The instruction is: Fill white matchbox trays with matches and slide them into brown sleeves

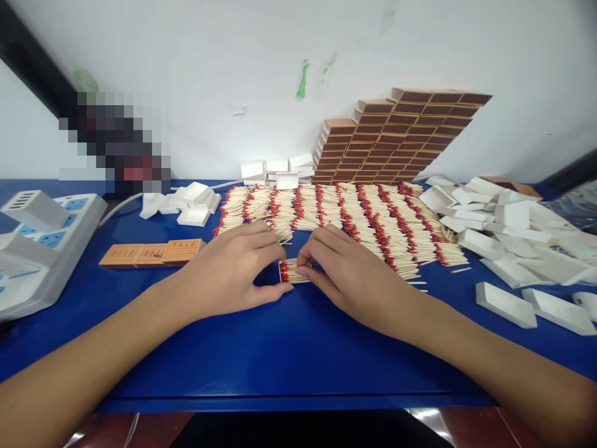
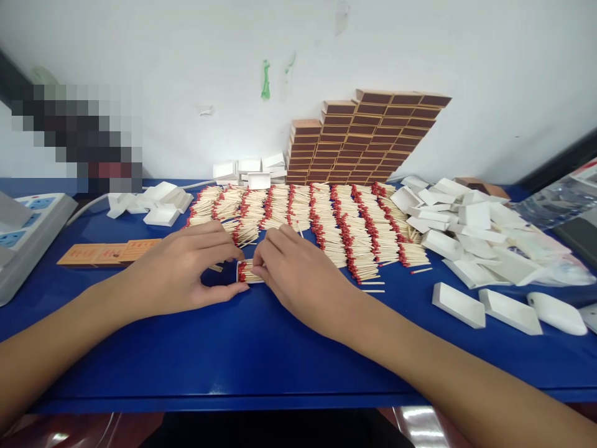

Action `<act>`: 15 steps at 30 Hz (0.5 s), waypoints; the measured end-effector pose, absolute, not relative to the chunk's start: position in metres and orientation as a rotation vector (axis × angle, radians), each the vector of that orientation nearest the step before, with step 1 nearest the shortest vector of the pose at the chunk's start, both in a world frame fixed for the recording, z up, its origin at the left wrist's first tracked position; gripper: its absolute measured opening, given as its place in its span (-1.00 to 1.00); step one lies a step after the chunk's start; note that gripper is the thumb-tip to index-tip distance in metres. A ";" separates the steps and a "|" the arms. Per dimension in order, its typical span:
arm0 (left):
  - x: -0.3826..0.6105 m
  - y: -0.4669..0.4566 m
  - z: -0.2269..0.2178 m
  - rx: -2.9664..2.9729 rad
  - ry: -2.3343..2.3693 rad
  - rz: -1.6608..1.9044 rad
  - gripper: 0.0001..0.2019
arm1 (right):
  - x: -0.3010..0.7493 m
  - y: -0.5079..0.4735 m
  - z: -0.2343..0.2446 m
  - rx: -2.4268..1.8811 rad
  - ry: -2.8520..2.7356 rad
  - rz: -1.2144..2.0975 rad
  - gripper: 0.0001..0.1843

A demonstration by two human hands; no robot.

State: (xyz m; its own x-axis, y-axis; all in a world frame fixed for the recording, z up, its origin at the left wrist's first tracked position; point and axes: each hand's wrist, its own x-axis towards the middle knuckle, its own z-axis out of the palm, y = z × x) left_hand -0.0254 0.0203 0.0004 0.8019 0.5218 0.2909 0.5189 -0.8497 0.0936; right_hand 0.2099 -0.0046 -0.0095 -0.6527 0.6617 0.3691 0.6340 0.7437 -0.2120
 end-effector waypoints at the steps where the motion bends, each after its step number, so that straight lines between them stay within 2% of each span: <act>1: -0.025 0.020 0.000 2.974 0.855 0.489 -0.71 | 0.209 -0.005 -0.011 -0.983 -2.527 0.084 -0.89; 6: -0.026 0.021 0.000 2.971 0.858 0.483 -0.72 | 0.217 0.000 -0.011 -1.002 -2.530 0.104 -0.88; 11: -0.028 0.021 0.001 2.968 0.875 0.470 -0.74 | 0.247 0.024 -0.010 -1.436 -2.341 -0.052 -0.83; 15: -0.028 0.021 0.001 2.956 0.885 0.457 -0.74 | 0.262 0.040 -0.015 -1.637 -2.334 -0.012 -0.70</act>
